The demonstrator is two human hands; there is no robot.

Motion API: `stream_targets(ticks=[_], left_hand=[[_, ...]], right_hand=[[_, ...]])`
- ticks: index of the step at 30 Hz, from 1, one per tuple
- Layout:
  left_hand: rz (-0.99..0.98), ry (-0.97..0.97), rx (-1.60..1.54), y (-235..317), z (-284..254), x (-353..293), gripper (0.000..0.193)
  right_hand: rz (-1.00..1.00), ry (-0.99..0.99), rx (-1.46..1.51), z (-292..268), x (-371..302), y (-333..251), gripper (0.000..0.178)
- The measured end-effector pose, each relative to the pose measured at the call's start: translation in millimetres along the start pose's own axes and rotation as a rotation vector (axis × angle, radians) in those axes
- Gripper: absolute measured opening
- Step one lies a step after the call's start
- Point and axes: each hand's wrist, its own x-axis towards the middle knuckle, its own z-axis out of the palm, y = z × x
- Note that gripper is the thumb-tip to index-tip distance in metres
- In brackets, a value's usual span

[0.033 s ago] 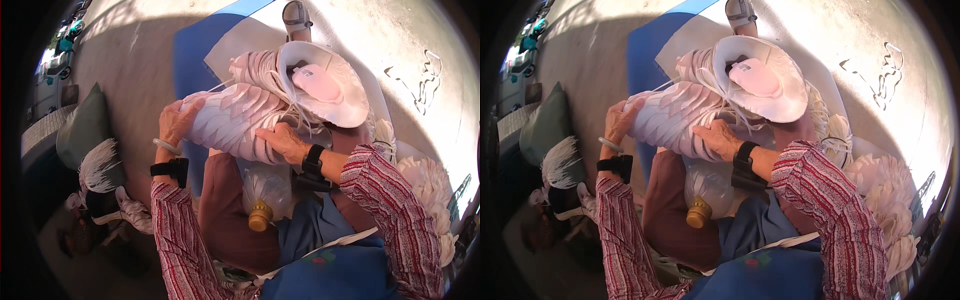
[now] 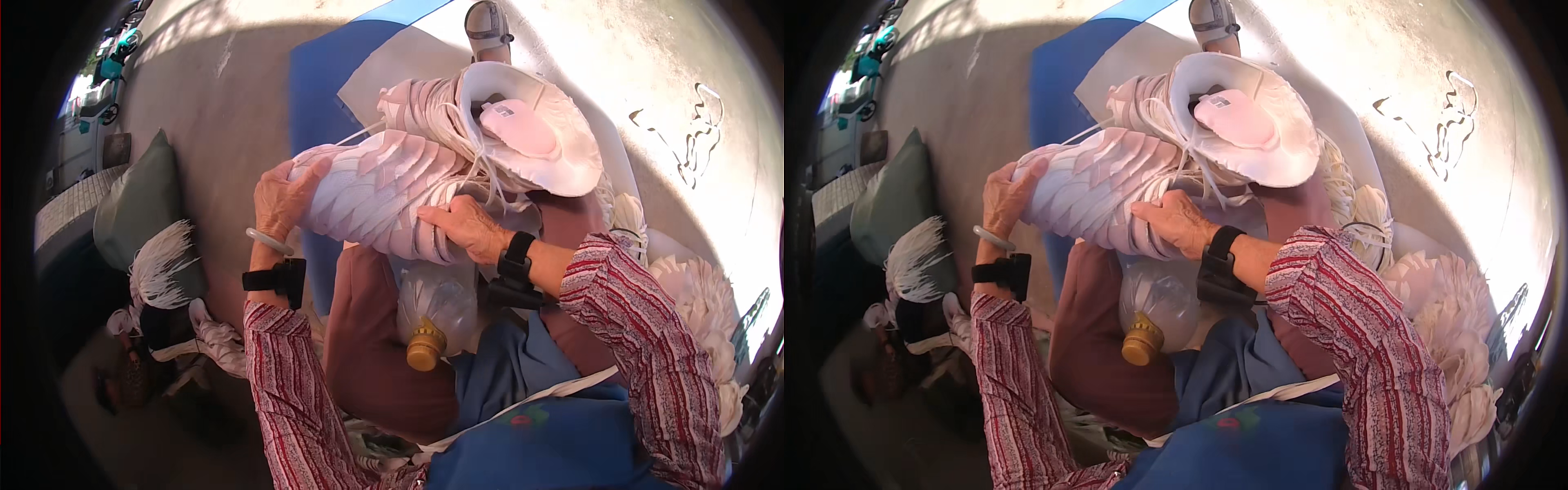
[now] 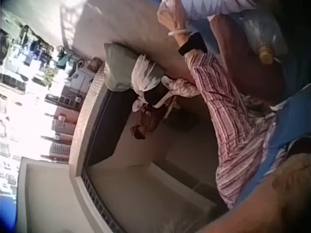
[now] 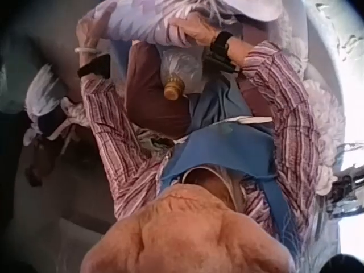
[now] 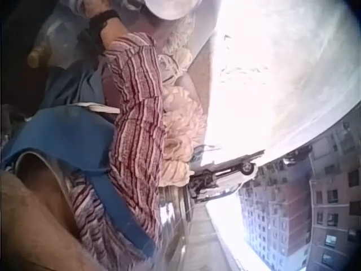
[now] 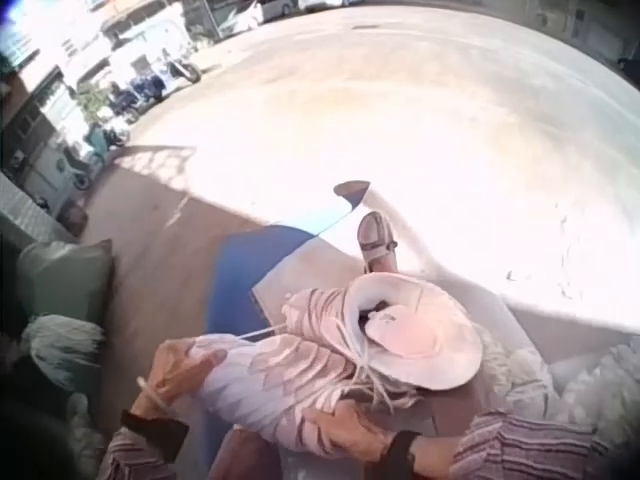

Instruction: Manually thread laces or straps through shoe upper components in a manufacturing setting.

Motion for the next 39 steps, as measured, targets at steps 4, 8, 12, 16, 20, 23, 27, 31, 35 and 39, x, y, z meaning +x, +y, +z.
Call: stream_targets(ticks=[4,8,12,16,20,23,27,31,35,39], left_hand=[[0.17,0.311,-0.04,33.6,-44.2,-69.9,0.054],[0.164,0.46,-0.226,45.2,-77.8,-145.5,0.035],[0.182,0.763,-0.33,45.8,-116.7,-253.6,0.024],[0.189,1.032,-0.397,79.2,-116.3,-350.1,0.022],[0.423,1.057,0.292,119.7,-71.0,-395.4,0.031],[0.375,0.89,0.43,138.7,-9.7,-421.3,0.033],[0.298,0.823,0.423,160.2,21.2,-462.3,0.037],[0.325,0.49,0.336,176.2,34.3,-478.7,0.036],[0.318,0.226,0.139,181.4,10.9,-501.6,0.055],[0.351,0.049,-0.052,168.3,1.1,-510.7,0.064]], right_hand=[[-0.102,-0.152,0.212,6.3,-23.5,-16.1,0.035],[-0.109,-0.432,0.298,3.5,-52.1,-41.8,0.026],[-0.391,-0.708,0.08,34.6,-106.0,-76.6,0.029],[-0.187,-0.815,-0.347,50.5,-143.5,-100.1,0.033],[-0.055,-0.862,0.742,54.6,-158.7,-64.9,0.049],[-0.07,-0.768,0.73,45.8,-145.9,-33.8,0.053],[-0.034,-0.674,0.648,41.5,-146.3,-25.2,0.054],[-0.007,-0.701,0.603,30.0,-138.8,-16.0,0.054],[0.011,-0.777,0.605,30.8,-143.9,-15.3,0.052],[0.035,-0.795,0.555,33.2,-142.8,-13.0,0.05]])
